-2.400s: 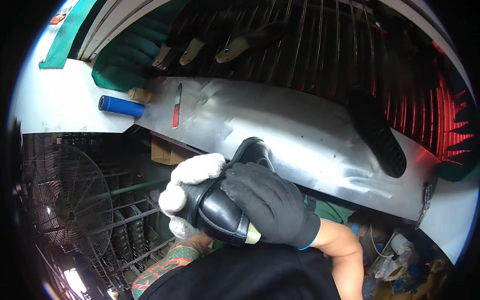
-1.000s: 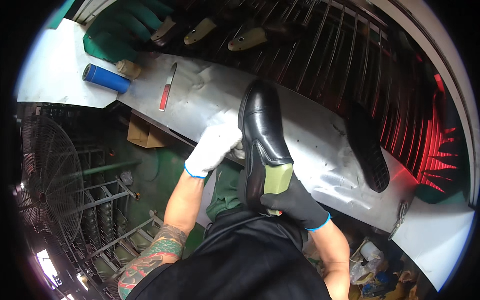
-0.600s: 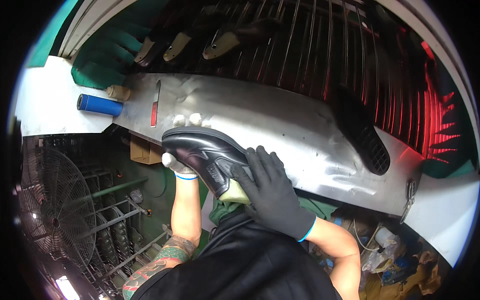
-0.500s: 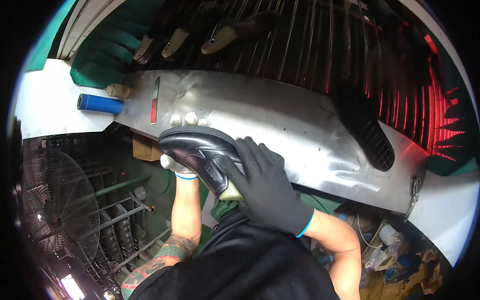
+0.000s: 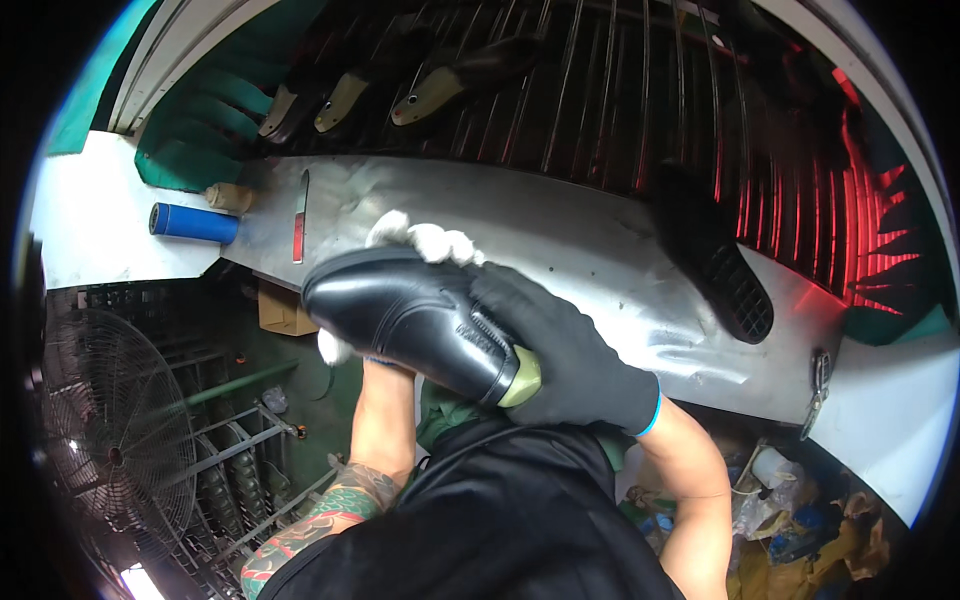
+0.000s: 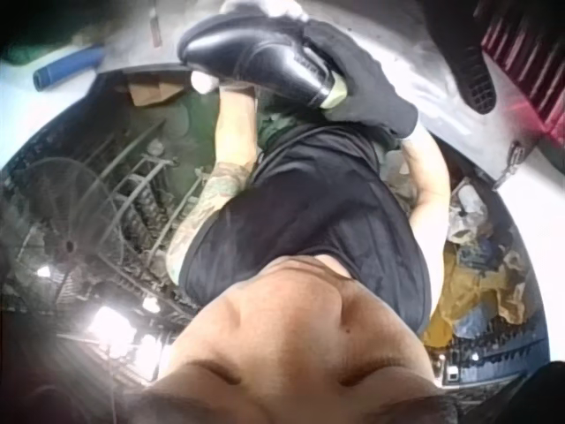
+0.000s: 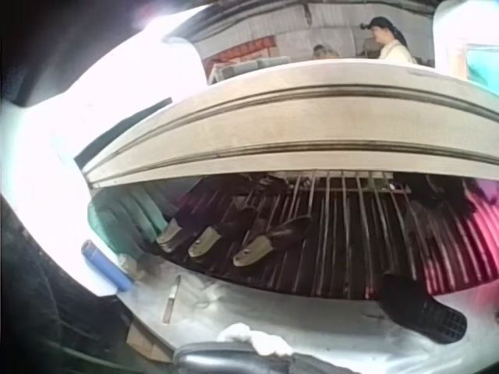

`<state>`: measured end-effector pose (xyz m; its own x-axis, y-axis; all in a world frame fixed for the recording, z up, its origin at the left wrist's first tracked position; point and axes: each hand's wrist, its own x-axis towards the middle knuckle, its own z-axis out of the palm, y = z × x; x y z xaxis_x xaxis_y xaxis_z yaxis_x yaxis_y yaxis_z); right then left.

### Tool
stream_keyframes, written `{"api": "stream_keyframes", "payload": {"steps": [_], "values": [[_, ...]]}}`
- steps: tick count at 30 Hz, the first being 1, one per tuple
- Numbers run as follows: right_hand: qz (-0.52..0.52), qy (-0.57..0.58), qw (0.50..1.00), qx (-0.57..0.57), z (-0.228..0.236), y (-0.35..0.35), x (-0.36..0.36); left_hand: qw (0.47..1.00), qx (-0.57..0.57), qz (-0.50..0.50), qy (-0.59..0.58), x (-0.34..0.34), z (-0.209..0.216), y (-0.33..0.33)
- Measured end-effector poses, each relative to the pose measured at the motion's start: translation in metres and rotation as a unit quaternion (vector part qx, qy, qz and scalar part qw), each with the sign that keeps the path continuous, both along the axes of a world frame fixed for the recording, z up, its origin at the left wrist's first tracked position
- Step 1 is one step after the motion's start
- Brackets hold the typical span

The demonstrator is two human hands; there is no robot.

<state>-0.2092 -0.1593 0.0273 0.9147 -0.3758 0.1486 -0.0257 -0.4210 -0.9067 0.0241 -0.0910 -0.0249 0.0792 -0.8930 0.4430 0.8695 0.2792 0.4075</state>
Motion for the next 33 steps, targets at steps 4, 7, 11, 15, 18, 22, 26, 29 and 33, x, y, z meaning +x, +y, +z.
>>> {"api": "stream_keyframes", "payload": {"steps": [4, 7, 11, 15, 18, 22, 26, 29, 33], "values": [[-0.092, 0.042, 0.988, 0.115, -0.01, 0.009, -0.013, 0.988, 0.152, 0.037, 0.017, -0.023, 0.047, 0.002], [-0.196, 0.027, 0.974, 0.114, -0.017, 0.025, -0.002, 0.814, 0.467, 0.189, -0.289, -0.033, 0.014, 0.024], [-0.226, 0.03, 0.972, -0.051, -0.019, 0.045, 0.001, 0.871, 0.365, 0.179, -0.275, -0.062, 0.018, 0.07], [-0.246, -0.026, 0.916, 0.316, -0.049, 0.041, 0.002, 0.875, 0.444, 0.069, -0.183, -0.037, 0.018, 0.08], [-0.242, 0.063, 0.855, 0.455, -0.047, 0.003, 0.011, 0.872, 0.422, 0.085, -0.231, -0.029, 0.003, 0.085], [-0.266, 0.103, 0.899, 0.332, -0.046, -0.01, 0.028, 0.833, 0.453, 0.076, -0.308, -0.024, -0.003, 0.088], [-0.28, 0.071, 0.955, -0.074, -0.061, -0.012, 0.026, 0.813, 0.456, 0.108, -0.345, -0.031, -0.007, 0.086], [-0.246, 0.176, 0.911, 0.281, -0.035, -0.005, 0.017, 0.827, 0.464, 0.109, -0.299, -0.032, -0.012, 0.089], [-0.157, 0.102, 0.923, 0.337, -0.057, 0.028, -0.007, 0.86, 0.471, 0.09, -0.174, -0.035, 0.005, 0.086]]}}
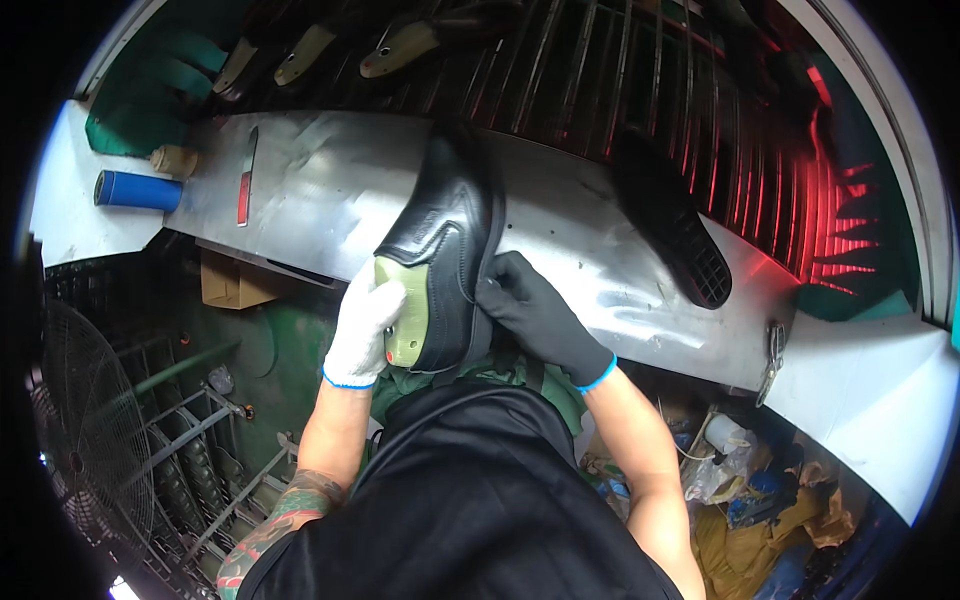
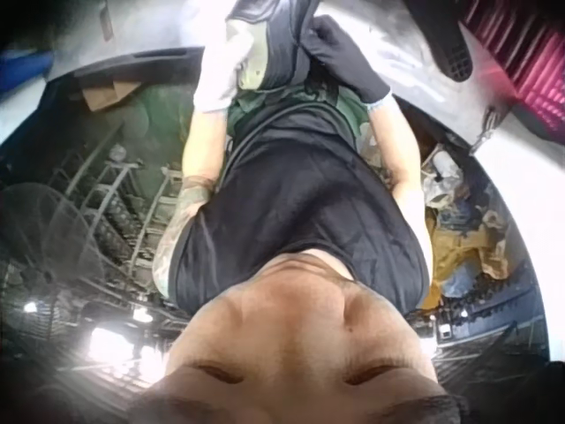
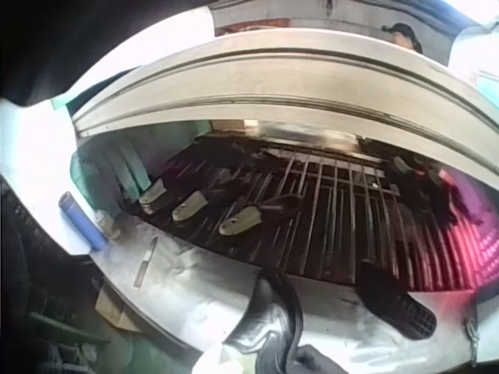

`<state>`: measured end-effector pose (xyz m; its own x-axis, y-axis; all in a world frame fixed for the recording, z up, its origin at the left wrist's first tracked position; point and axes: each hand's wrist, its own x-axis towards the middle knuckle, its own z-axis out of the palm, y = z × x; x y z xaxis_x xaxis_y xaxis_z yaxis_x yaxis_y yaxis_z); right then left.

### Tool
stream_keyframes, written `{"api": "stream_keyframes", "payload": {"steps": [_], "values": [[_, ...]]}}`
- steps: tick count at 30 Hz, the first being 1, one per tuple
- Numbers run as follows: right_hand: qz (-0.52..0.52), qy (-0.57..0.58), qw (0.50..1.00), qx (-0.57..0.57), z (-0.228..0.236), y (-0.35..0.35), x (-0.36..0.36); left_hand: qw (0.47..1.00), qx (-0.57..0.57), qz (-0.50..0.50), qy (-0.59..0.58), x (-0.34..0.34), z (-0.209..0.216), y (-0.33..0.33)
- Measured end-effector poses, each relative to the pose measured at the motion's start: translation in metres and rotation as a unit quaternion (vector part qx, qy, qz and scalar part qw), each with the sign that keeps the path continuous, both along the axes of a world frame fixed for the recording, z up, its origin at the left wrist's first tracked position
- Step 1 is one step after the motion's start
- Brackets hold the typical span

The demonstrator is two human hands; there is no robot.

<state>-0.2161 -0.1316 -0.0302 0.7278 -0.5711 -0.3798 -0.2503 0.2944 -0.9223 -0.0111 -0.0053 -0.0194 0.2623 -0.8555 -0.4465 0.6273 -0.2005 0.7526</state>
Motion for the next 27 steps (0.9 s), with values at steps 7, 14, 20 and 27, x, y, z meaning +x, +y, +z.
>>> {"api": "stream_keyframes", "payload": {"steps": [7, 14, 20, 27], "values": [[-0.123, -0.176, 0.915, 0.343, 0.019, 0.021, 0.002, 0.889, -0.145, -0.085, -0.426, -0.018, 0.044, 0.017], [-0.125, -0.209, 0.895, 0.374, 0.047, 0.026, -0.037, 0.834, -0.309, -0.074, -0.45, -0.028, 0.021, 0.001], [-0.096, -0.076, 0.938, 0.324, 0.054, 0.012, -0.046, 0.98, 0.005, -0.084, -0.183, -0.028, -0.011, -0.056], [-0.108, 0.005, 0.993, 0.051, 0.065, -0.118, -0.035, 0.934, -0.083, 0.01, -0.347, 0.01, -0.02, -0.056]]}}
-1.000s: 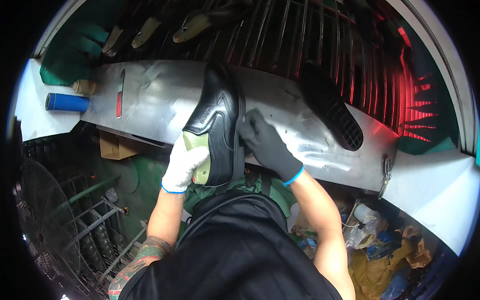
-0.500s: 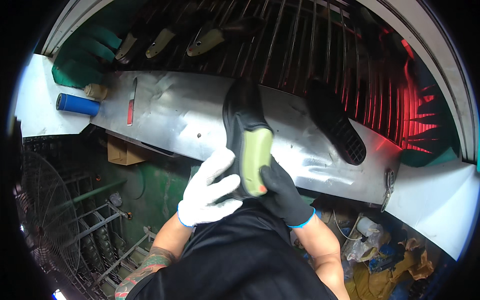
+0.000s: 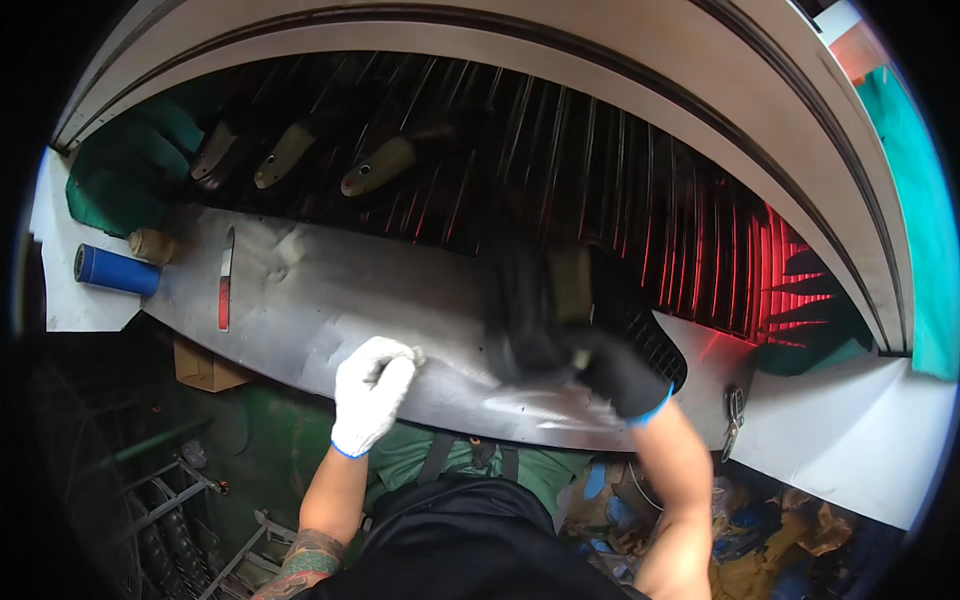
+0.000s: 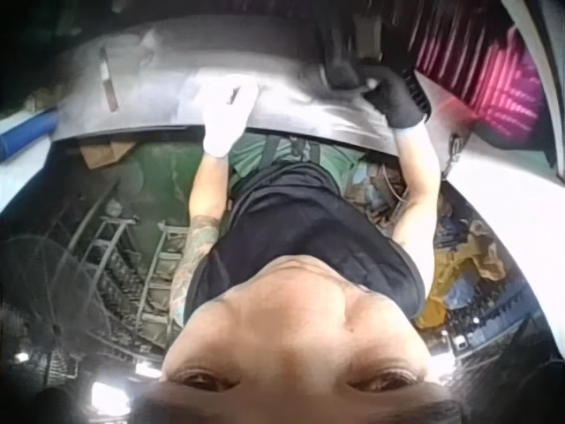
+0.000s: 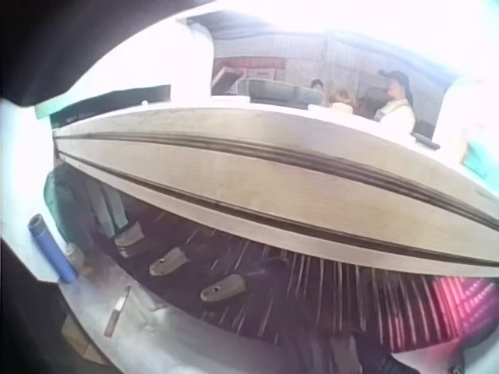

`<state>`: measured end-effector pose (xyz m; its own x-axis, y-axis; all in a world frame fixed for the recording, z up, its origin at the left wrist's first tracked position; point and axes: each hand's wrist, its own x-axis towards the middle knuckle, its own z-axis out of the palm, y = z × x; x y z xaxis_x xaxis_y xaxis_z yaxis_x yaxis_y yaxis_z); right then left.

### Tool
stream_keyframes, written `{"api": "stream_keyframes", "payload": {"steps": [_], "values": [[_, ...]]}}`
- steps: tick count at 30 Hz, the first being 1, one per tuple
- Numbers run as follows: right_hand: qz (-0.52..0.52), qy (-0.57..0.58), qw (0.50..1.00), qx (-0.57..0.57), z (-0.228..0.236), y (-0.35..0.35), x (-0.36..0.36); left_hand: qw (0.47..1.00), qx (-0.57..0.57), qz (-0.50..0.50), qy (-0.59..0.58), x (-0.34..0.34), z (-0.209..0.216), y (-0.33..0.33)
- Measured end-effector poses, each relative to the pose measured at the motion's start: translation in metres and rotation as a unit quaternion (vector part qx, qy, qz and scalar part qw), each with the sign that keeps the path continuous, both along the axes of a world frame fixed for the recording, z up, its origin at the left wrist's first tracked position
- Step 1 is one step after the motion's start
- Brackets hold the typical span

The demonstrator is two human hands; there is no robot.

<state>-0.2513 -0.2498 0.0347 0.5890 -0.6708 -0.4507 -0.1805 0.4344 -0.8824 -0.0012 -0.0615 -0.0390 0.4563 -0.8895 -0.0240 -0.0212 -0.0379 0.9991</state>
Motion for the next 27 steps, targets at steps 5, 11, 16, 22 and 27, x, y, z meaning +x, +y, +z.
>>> {"api": "stream_keyframes", "payload": {"steps": [5, 11, 16, 22, 27], "values": [[0.079, 0.01, 0.973, -0.219, -0.101, -0.227, 0.018, 0.999, -0.025, 0.01, 0.036, 0.029, -0.008, 0.019], [0.034, 0.347, 0.619, -0.704, -0.116, -0.341, 0.058, 0.983, 0.022, -0.048, -0.175, 0.048, 0.011, 0.016], [-0.047, 0.074, 0.943, -0.321, -0.174, -0.325, -0.087, 0.905, 0.032, 0.041, -0.421, 0.089, 0.013, -0.066], [0.115, 0.284, 0.859, -0.41, -0.147, -0.173, -0.12, 0.911, 0.186, -0.098, -0.356, 0.167, 0.034, -0.179], [0.136, 0.372, 0.673, -0.625, -0.103, -0.119, -0.088, 0.968, 0.2, -0.129, 0.076, 0.159, 0.051, -0.193]]}}
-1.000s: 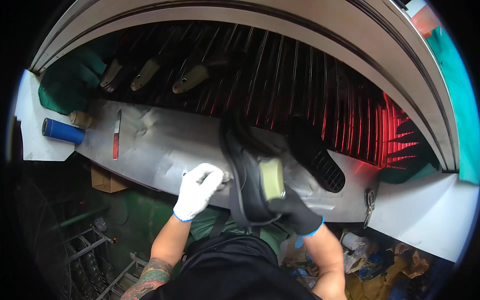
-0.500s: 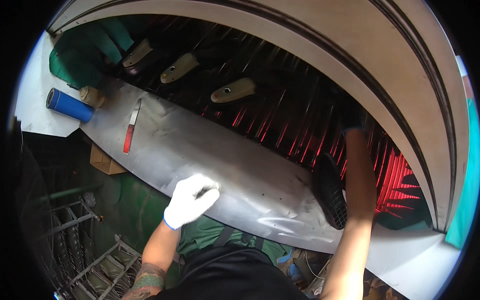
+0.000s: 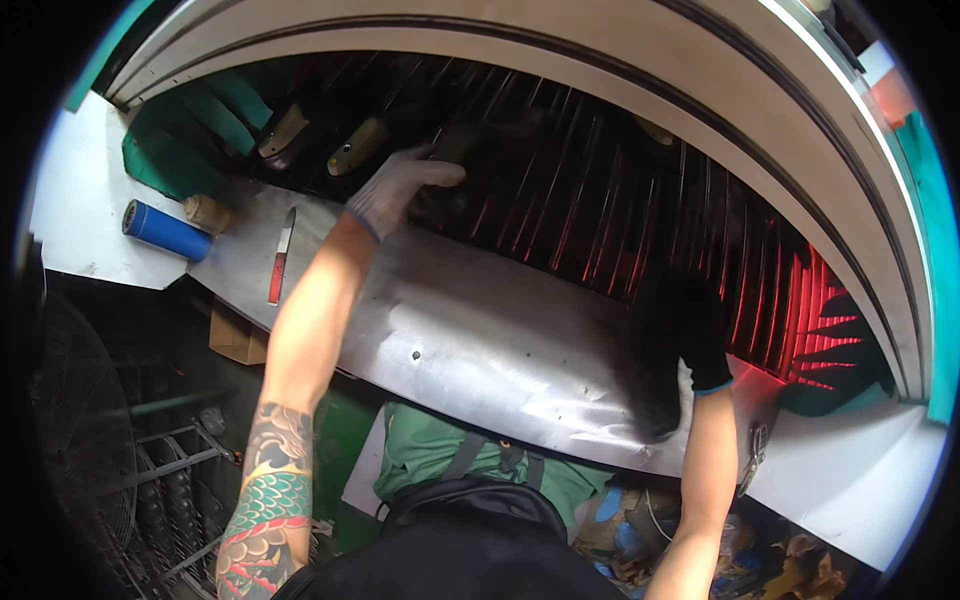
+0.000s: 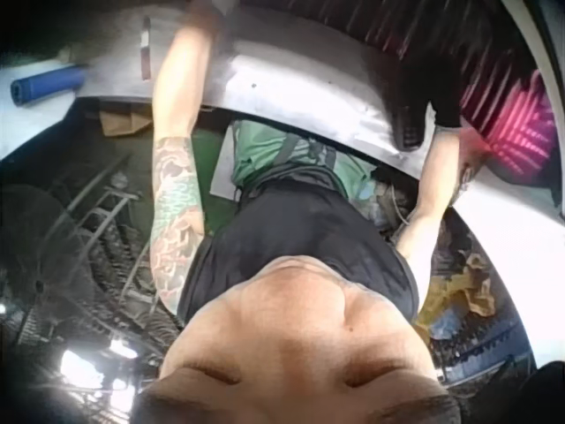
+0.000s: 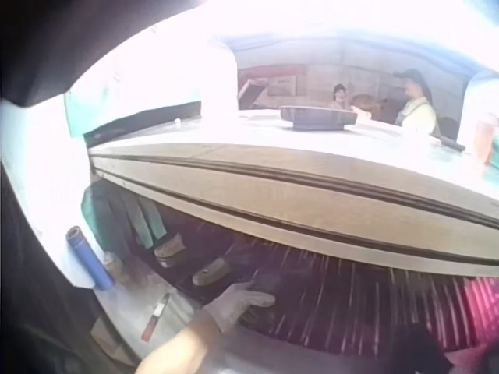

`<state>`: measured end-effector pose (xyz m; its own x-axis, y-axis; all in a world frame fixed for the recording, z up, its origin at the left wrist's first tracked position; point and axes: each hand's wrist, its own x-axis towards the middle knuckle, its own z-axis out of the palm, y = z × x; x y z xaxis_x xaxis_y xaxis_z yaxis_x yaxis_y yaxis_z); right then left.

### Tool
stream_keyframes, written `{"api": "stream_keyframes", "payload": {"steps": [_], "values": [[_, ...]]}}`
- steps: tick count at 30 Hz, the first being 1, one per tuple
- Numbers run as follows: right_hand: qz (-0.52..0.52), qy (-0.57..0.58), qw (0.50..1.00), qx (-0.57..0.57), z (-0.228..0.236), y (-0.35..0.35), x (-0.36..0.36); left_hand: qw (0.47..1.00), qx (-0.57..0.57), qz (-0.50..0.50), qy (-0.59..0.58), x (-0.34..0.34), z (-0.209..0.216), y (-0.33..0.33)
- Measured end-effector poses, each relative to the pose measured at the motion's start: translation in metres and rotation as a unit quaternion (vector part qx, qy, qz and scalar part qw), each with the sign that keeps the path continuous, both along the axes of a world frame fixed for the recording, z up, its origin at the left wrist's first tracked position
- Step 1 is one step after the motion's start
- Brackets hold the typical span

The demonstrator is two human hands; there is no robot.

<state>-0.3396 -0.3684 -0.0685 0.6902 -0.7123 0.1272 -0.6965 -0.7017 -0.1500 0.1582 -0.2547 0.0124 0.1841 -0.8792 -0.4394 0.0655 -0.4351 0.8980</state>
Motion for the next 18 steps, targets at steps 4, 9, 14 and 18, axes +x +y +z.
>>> {"api": "stream_keyframes", "payload": {"steps": [4, 9, 14, 18], "values": [[0.04, -0.035, 0.974, -0.219, -0.006, 0.041, 0.073, 0.86, -0.134, 0.215, 0.443, -0.05, -0.036, 0.102], [-0.004, -0.496, 0.803, 0.332, 0.021, 0.12, 0.179, 0.735, -0.227, 0.015, 0.639, -0.11, -0.017, 0.212], [-0.028, -0.65, 0.447, 0.614, 0.055, 0.14, 0.209, 0.745, -0.141, 0.166, 0.63, -0.127, -0.028, 0.268], [-0.004, -0.632, 0.48, 0.609, 0.085, 0.145, 0.207, 0.941, -0.215, 0.197, 0.174, -0.147, -0.004, 0.282]]}}
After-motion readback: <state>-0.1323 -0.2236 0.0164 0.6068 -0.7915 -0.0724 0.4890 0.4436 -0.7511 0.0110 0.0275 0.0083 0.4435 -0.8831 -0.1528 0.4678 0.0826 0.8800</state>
